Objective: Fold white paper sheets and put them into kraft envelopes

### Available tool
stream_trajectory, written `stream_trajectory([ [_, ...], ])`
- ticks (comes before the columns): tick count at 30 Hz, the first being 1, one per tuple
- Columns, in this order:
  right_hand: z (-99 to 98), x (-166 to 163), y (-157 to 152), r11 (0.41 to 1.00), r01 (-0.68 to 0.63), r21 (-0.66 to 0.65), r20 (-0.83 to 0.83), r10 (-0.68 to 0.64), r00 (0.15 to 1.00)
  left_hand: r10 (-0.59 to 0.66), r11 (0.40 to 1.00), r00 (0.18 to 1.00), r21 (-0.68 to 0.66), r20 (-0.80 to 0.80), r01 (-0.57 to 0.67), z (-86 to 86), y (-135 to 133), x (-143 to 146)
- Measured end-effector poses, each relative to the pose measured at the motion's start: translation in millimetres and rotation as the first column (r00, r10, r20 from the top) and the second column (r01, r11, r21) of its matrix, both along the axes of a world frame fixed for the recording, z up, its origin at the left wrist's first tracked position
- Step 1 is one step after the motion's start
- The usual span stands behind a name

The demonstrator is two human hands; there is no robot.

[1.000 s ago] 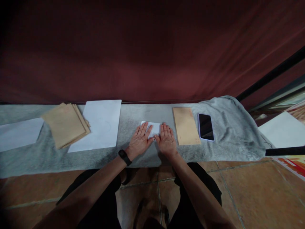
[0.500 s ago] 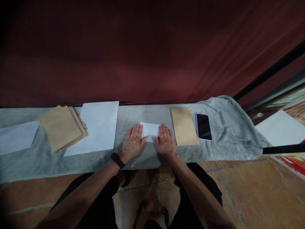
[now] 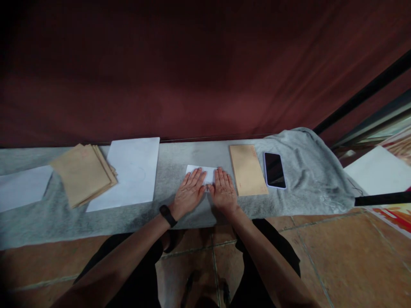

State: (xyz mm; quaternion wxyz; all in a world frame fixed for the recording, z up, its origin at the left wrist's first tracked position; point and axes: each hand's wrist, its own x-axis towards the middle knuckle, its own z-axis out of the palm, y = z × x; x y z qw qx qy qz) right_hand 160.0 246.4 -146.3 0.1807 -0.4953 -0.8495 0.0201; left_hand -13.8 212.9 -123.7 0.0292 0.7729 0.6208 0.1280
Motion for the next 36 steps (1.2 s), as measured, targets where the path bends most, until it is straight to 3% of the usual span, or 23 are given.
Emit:
stream_trajectory([
  [12, 13.1, -21.2, 17.9, 0.990, -0.036, -0.136, 0.023, 0.039, 0.999, -0.061, 0.998, 0.998, 0.007, -0.031, 0.061, -1.8, 9.9, 7.1],
  [36, -2.4, -4.6, 20.1, 1.000, -0.003, 0.014, 0.021, 0.003, 1.000, 0.081, 0.997, 0.995, -0.008, -0.063, -0.081, -0.7, 6.8, -19.6],
])
